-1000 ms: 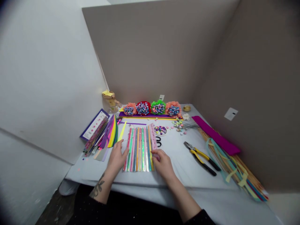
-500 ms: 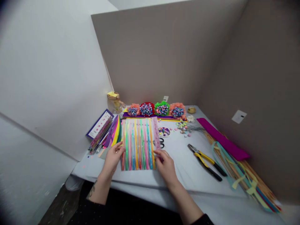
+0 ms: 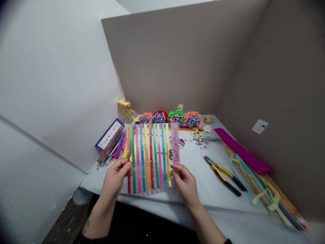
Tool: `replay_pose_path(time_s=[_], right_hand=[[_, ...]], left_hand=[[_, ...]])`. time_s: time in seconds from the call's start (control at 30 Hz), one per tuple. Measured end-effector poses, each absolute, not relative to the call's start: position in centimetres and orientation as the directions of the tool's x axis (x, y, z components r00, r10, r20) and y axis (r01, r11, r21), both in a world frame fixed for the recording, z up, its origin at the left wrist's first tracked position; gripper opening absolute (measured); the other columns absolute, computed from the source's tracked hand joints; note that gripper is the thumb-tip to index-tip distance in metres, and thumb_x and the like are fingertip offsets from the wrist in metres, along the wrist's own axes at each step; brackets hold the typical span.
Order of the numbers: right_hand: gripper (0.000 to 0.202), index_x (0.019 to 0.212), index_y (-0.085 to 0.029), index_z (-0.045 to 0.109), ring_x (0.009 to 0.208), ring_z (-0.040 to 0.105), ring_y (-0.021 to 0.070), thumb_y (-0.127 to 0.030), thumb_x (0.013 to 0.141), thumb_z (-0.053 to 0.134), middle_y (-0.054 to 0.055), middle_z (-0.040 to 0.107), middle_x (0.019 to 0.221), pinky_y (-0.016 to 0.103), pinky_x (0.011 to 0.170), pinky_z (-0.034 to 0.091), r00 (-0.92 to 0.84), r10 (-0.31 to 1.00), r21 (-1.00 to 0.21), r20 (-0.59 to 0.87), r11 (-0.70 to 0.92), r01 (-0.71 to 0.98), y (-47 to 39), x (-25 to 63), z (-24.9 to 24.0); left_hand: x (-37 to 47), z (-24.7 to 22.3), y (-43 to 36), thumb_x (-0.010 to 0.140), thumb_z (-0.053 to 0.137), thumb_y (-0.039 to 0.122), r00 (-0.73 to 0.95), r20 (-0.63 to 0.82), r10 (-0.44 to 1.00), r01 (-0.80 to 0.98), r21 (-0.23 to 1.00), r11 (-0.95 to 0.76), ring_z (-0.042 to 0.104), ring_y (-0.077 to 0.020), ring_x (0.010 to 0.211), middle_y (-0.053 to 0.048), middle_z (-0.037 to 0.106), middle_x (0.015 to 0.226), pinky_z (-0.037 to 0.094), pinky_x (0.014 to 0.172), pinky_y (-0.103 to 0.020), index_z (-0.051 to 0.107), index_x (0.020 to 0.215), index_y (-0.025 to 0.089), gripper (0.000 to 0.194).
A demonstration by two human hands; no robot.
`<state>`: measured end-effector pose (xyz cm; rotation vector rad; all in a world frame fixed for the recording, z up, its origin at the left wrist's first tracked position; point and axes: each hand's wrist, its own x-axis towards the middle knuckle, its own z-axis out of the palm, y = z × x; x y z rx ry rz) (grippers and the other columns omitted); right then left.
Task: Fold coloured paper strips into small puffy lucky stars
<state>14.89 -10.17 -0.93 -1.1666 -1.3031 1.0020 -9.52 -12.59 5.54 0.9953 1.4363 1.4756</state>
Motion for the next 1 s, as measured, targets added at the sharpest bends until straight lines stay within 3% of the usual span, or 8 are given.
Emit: replay_pose_path(time_s=[0.23, 0.37, 0.53, 0.77, 1.0], right_hand=[[0.02, 0.093, -0.02, 0.069, 0.067, 0.061, 0.0156, -0.03, 0.078, 0.061, 0.006, 0.064, 0.087, 0.026, 0.057, 0.052, 0.048, 0.982, -0.983, 0.181, 0.179, 0.044, -11.2, 15.3, 0.0], [0.018, 0.092, -0.021, 0.07, 0.066, 0.061, 0.0147, -0.028, 0.08, 0.06, 0.006, 0.063, 0.086, 0.025, 0.057, 0.052, 0.041, 0.975, -0.974, 0.216, 0.213, 0.074, -11.8, 15.5, 0.3], [0.018, 0.089, -0.022, 0.072, 0.072, 0.062, 0.0176, -0.028, 0.081, 0.058, 0.007, 0.065, 0.083, 0.027, 0.061, 0.052, -0.044, 0.958, -0.938, 0.284, 0.288, 0.195, -12.5, 16.3, 0.1], [0.017, 0.086, -0.024, 0.073, 0.068, 0.063, 0.0175, -0.026, 0.079, 0.058, 0.005, 0.065, 0.077, 0.025, 0.059, 0.053, -0.057, 0.947, -0.917, 0.316, 0.321, 0.239, -13.7, 17.5, 0.4], [0.019, 0.09, -0.022, 0.072, 0.072, 0.064, 0.0187, -0.031, 0.08, 0.058, 0.007, 0.066, 0.084, 0.028, 0.063, 0.054, 0.049, 0.972, -0.949, 0.23, 0.213, 0.234, -14.1, 18.2, -1.5]], left_hand=[[-9.1, 5.7, -13.3, 0.077, 0.066, 0.037, -0.309, -0.002, 0.951, -0.106, 0.994, -0.033, 0.05, -0.0085, 0.061, 0.003, 0.055, 0.069, 0.043, 0.057, -0.018, 0.058, 0.079, 0.016, 0.022], [-9.0, 5.9, -13.0, 0.074, 0.07, 0.032, -0.231, -0.051, 0.972, -0.278, 0.961, -0.015, 0.054, -0.0082, 0.064, 0.002, 0.058, 0.072, 0.043, 0.059, -0.018, 0.056, 0.081, 0.017, 0.021], [-8.8, 5.9, -11.2, 0.066, 0.075, 0.035, -0.11, -0.227, 0.968, -0.457, 0.876, 0.154, 0.062, -0.013, 0.066, -0.003, 0.067, 0.083, 0.048, 0.059, -0.023, 0.056, 0.105, 0.019, 0.046], [-8.0, 5.7, -9.7, 0.059, 0.078, 0.037, -0.375, -0.125, 0.918, -0.321, 0.947, -0.002, 0.053, -0.0067, 0.053, 0.002, 0.061, 0.065, 0.041, 0.051, -0.018, 0.063, 0.078, 0.014, 0.034], [-7.6, 7.3, -11.4, 0.069, 0.072, 0.031, -0.458, 0.096, 0.884, -0.112, 0.98, -0.165, 0.056, -0.0095, 0.057, 0.002, 0.062, 0.063, 0.045, 0.056, -0.02, 0.064, 0.075, 0.014, 0.019]])
